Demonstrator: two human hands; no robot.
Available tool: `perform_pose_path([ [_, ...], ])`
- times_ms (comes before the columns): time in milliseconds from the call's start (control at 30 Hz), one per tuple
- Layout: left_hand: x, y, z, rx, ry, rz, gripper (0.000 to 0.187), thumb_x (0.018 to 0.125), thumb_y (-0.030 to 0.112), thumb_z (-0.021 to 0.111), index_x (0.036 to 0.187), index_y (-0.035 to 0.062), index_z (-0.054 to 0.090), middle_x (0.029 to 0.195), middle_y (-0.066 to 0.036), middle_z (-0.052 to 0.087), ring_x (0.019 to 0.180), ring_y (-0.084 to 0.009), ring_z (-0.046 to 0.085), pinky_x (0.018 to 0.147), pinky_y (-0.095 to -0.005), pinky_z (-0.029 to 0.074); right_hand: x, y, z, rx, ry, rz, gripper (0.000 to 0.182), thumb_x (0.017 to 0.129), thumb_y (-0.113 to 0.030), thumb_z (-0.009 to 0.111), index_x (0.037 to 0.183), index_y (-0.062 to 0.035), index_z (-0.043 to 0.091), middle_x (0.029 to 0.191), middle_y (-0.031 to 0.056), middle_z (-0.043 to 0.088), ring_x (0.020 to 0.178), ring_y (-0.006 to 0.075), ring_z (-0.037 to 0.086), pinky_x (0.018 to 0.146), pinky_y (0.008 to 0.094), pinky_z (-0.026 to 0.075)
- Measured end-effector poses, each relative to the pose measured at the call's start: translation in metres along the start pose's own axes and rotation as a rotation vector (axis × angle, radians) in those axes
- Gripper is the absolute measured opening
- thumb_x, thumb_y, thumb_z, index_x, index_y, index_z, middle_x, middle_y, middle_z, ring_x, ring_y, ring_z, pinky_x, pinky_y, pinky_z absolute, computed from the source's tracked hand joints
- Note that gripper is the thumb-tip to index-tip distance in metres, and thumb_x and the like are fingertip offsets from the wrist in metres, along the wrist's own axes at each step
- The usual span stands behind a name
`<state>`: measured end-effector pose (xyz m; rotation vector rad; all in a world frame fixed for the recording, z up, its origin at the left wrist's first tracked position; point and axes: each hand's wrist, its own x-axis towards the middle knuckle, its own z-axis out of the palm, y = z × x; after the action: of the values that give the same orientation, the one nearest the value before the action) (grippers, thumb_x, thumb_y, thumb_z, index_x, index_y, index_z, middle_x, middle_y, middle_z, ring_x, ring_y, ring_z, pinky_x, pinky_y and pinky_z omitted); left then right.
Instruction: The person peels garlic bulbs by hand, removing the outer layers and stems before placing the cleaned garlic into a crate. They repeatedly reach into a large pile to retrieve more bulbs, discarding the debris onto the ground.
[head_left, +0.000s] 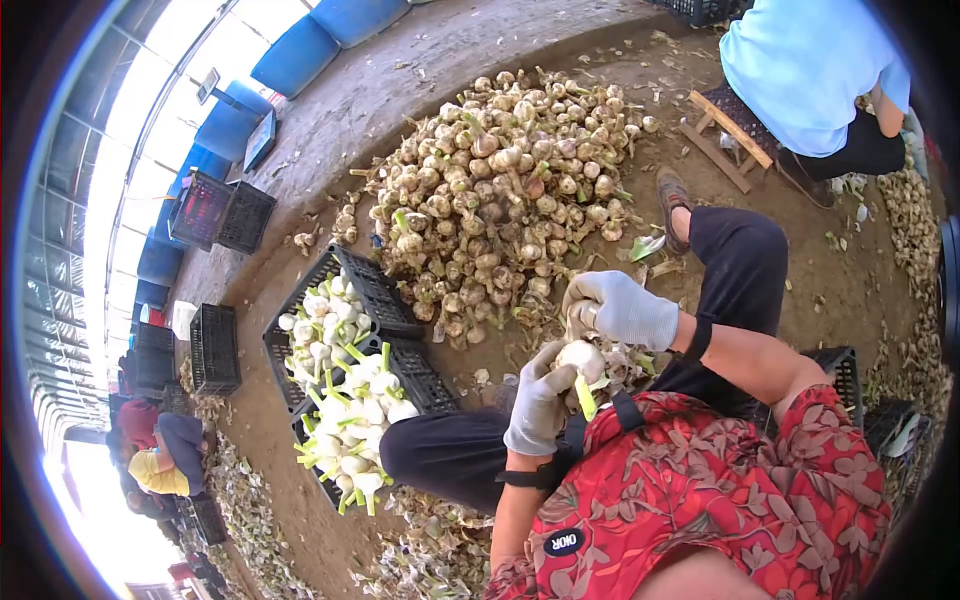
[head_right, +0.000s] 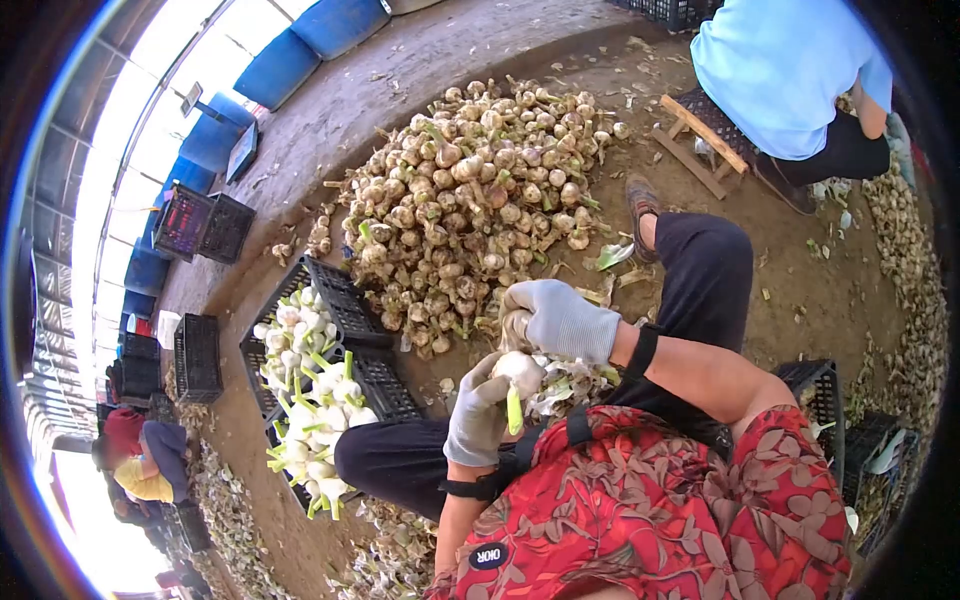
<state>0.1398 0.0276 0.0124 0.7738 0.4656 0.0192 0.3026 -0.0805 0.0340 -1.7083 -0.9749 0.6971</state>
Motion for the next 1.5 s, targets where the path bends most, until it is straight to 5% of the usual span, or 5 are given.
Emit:
perform_pose_path([
  [200, 0.008, -0.009, -0.009, -0.199, -0.011, 0.191, 0.066, 0.091, 0.031, 0.061, 0.144, 0.0063, 0.033, 0.127, -0.015, 0.056, 0.113, -0.0272, 0.058, 0.093, -0.041, 0.051, -0.003, 0.019, 0.01, 0.969, 0.095, 0.291, 0.015, 0.093, -0.012, 0.055, 0.099, 0.0014, 0.06, 0.083, 0.0062, 0.064, 0.068, 0.0164, 0.062, 0.061, 0.0283, 0.051],
  [733, 0.009, -0.018, -0.016, -0.467, -0.098, 0.314, 0.068, 0.082, 0.026, 0.074, 0.138, 0.0054, 0.042, 0.12, -0.009, 0.057, 0.099, -0.0205, 0.059, 0.08, -0.0308, 0.05, 0.014, 0.051, 0.016, 0.942, 0.403, 0.449, 0.016, 0.094, -0.013, 0.05, 0.102, -0.0008, 0.058, 0.075, 0.0067, 0.064, 0.061, 0.0144, 0.061, 0.057, 0.0284, 0.052],
  [867, 0.005, -0.011, -0.013, -0.132, 0.044, 0.394, 0.07, 0.08, 0.03, 0.076, 0.135, 0.0038, 0.043, 0.116, -0.009, 0.057, 0.096, -0.0202, 0.059, 0.079, -0.0295, 0.049, 0.003, 0.042, 0.002, -0.103, 0.201, 0.083, 0.037, 0.087, -0.019, 0.065, 0.117, -0.0003, 0.054, 0.102, 0.0116, 0.062, 0.084, 0.0165, 0.062, 0.072, 0.0283, 0.052],
  [1400, 0.001, -0.007, 0.007, 0.038, 0.181, 0.491, 0.07, 0.075, 0.029, 0.082, 0.127, -0.0043, 0.049, 0.118, -0.013, 0.06, 0.106, -0.0191, 0.059, 0.091, -0.0311, 0.049, -0.005, 0.005, 0.004, 0.951, -0.122, 0.435, 0.033, 0.087, -0.02, 0.068, 0.108, 0.0041, 0.06, 0.083, 0.0088, 0.065, 0.067, 0.0139, 0.064, 0.058, 0.0267, 0.052],
  [1500, 0.004, -0.008, 0.009, 0.102, 0.296, 0.511, 0.064, 0.077, 0.023, 0.081, 0.126, -0.0043, 0.05, 0.116, -0.012, 0.06, 0.105, -0.0174, 0.059, 0.091, -0.0301, 0.048, -0.015, -0.006, 0.007, 0.363, -0.004, 0.195, 0.027, 0.086, -0.016, 0.067, 0.106, 0.0016, 0.065, 0.085, 0.0101, 0.067, 0.077, 0.0184, 0.068, 0.065, 0.0306, 0.053],
])
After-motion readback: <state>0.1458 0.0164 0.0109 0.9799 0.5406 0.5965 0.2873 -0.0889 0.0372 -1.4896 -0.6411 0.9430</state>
